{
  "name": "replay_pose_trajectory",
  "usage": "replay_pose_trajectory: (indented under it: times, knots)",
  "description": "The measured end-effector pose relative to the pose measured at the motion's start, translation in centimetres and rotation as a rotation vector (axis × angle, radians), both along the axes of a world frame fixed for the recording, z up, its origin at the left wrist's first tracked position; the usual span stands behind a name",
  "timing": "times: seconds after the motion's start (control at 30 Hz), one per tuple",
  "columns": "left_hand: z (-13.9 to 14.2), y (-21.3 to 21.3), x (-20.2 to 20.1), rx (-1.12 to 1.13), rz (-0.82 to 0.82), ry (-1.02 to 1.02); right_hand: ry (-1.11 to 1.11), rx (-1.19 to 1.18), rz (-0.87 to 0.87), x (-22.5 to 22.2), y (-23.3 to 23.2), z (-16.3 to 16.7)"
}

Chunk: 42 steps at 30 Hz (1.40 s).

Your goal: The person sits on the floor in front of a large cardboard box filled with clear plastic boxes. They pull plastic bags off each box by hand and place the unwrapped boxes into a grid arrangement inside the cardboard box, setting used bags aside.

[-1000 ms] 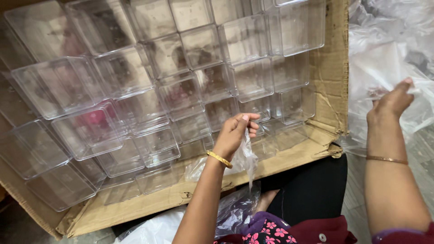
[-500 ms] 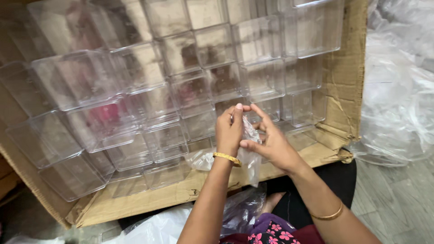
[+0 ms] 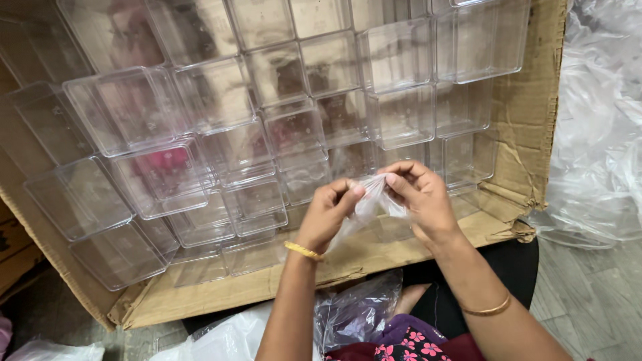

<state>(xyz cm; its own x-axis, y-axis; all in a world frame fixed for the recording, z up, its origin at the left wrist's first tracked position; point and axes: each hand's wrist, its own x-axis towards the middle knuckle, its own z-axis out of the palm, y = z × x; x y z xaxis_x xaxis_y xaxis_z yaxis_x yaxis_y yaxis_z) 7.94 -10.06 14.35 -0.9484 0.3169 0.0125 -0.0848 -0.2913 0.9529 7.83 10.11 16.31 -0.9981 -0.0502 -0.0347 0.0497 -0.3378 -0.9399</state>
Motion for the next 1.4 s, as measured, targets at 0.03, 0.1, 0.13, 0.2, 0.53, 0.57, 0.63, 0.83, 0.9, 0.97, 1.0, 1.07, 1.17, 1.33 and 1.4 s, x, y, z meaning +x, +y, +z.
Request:
replay_pose_trajectory:
  times: [0.03,0.1,0.13,0.2,0.53,0.57,0.63,0.83,0.9,0.97,1.0,1.07,1.17,1.33,1.4]
  knots:
    - [-0.1,-0.7,0.2,0.074,-0.059,0.002,-0.068,-0.156,0.007,0.0,-0.2,0.0]
    - [-0.2,-2.4,0.6,0.196,-0.146,-0.034,-0.164,-0.022,0.228,0.4,-0.3,-0.2]
    - [-0.1,-3.5,0.8,0.243,-0.174,-0.069,-0.208,0.044,0.34,0.6,-0.3,-0.4]
    - [0.0,-5.0,1.3,0.214,-0.185,-0.175,-0.145,-0.031,0.573,1.1,-0.3,-0.7]
    - [0.7,-8.4,1.2,0.186,-0.174,-0.119,-0.021,0.175,0.7,-0.1,-3.7,0.9]
    - [0.7,-8.5,1.1,0.218,-0.159,-0.125,0.027,0.192,0.746,-0.3,-3.8,0.8]
    - [0.6,-8.7,1.0,0.235,-0.163,-0.076,0.122,0.23,0.832,-0.7,-3.6,0.4]
    - [0.7,-11.0,-0.3,0.356,0.057,-0.116,0.217,-0.297,0.641,-0.8,-2.0,-0.1]
    - [1.4,-12.8,-1.5,0.184,0.058,-0.049,0.184,-0.524,0.678,-1.8,-2.0,0.6]
    - [2.4,-13.8,-3.1,-0.139,0.08,0.069,0.195,-0.656,0.607,-4.1,-2.5,1.6]
    - [2.8,-13.7,-4.0,-0.333,0.146,0.145,0.217,-0.676,0.52,-5.3,-2.9,2.0]
    - [4.1,-13.7,-6.1,-0.725,0.282,0.299,0.144,-0.718,0.436,-8.1,-3.9,2.4]
    - [5.7,-13.1,-8.5,-1.064,0.641,0.41,0.211,-0.619,0.6,-13.6,-7.0,2.1]
    - [5.9,-11.8,-9.0,-1.447,0.609,0.405,0.607,0.853,0.122,-17.2,-10.1,0.4]
    - [5.3,-11.5,-8.7,-1.437,0.585,0.395,0.81,1.058,0.089,-16.1,-9.7,-0.1]
